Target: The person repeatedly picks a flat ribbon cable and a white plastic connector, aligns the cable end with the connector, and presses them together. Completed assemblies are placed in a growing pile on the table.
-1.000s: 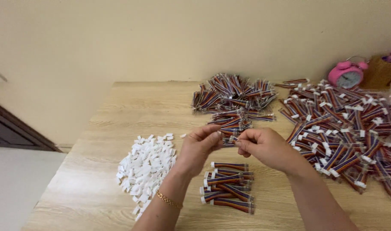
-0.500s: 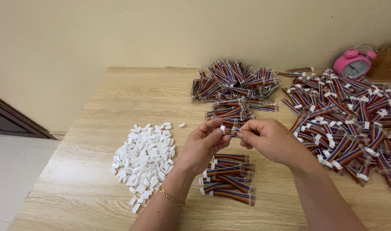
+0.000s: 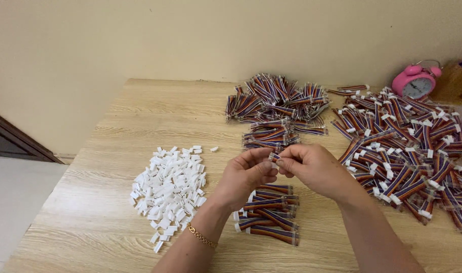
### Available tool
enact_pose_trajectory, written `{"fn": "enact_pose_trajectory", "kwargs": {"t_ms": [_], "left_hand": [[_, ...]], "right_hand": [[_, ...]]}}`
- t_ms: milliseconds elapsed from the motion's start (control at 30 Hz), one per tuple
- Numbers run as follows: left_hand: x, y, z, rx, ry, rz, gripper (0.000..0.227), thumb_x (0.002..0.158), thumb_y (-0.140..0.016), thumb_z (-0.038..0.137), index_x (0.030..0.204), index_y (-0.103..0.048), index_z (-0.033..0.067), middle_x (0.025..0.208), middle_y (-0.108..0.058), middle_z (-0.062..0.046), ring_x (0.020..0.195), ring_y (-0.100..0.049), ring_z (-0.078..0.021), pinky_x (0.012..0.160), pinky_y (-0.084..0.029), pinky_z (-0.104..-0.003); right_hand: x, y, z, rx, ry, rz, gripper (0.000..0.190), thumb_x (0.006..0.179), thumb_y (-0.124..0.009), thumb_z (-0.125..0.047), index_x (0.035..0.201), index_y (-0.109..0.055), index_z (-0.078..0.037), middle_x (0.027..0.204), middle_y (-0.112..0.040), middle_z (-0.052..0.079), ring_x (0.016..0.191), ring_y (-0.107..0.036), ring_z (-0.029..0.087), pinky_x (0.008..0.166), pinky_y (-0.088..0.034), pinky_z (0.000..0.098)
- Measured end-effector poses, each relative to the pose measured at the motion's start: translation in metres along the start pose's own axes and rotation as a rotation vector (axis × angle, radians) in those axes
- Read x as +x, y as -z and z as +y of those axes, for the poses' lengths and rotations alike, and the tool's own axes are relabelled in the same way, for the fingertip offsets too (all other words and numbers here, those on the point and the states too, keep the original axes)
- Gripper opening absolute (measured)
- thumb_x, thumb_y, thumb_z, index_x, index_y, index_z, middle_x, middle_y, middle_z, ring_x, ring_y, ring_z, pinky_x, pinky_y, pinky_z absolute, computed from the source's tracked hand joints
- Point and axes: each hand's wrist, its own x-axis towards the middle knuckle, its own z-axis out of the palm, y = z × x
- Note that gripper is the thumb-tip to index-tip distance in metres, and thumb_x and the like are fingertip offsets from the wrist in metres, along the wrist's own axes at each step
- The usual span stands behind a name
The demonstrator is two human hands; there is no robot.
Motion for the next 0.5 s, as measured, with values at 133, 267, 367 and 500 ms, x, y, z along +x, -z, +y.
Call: {"fn": "enact_pose_trajectory", "kwargs": {"t_ms": [133, 267, 367, 500], "left_hand": [[0.003, 0.002, -0.005, -0.083, 0.014, 0.033, 0.030, 0.092, -0.072, -0.002, 0.122, -0.067, -0.0023, 0.097, -0.071, -0.015, 0.084, -0.077, -0.0301, 0.079, -0.068, -0.045], [0.004, 0.004, -0.007, -0.106, 0.034, 0.064, 0.023, 0.095, -0.068, 0.000, 0.118, -0.068, -0.0036, 0.095, -0.069, -0.012, 0.085, -0.077, -0.0328, 0.077, -0.069, -0.045], [0.008, 0.007, -0.012, -0.109, 0.022, 0.077, 0.022, 0.097, -0.065, 0.000, 0.119, -0.068, -0.0035, 0.097, -0.069, -0.011, 0.087, -0.077, -0.0320, 0.080, -0.068, -0.044], [0.008, 0.009, -0.014, -0.047, -0.027, 0.042, 0.029, 0.096, -0.065, -0.003, 0.125, -0.069, -0.0021, 0.104, -0.070, -0.011, 0.094, -0.076, -0.0287, 0.087, -0.067, -0.042]], "right_hand": [[0.000, 0.001, 0.000, -0.007, -0.012, 0.011, 0.018, 0.094, -0.067, -0.011, 0.088, -0.080, -0.001, 0.071, -0.077, 0.012, 0.069, -0.072, 0.019, 0.071, -0.056, 0.0330], [-0.001, 0.000, -0.004, -0.022, -0.030, 0.010, 0.017, 0.093, -0.067, -0.011, 0.086, -0.079, -0.001, 0.069, -0.075, 0.012, 0.068, -0.070, 0.020, 0.070, -0.055, 0.0326], [0.001, 0.000, -0.003, -0.035, -0.051, 0.014, 0.018, 0.092, -0.068, -0.013, 0.083, -0.079, -0.002, 0.067, -0.075, 0.012, 0.067, -0.070, 0.019, 0.069, -0.054, 0.0319], [-0.003, 0.002, -0.008, -0.071, -0.077, 0.009, 0.019, 0.093, -0.068, -0.013, 0.082, -0.079, -0.002, 0.069, -0.077, 0.013, 0.068, -0.072, 0.020, 0.069, -0.054, 0.0326]]}}
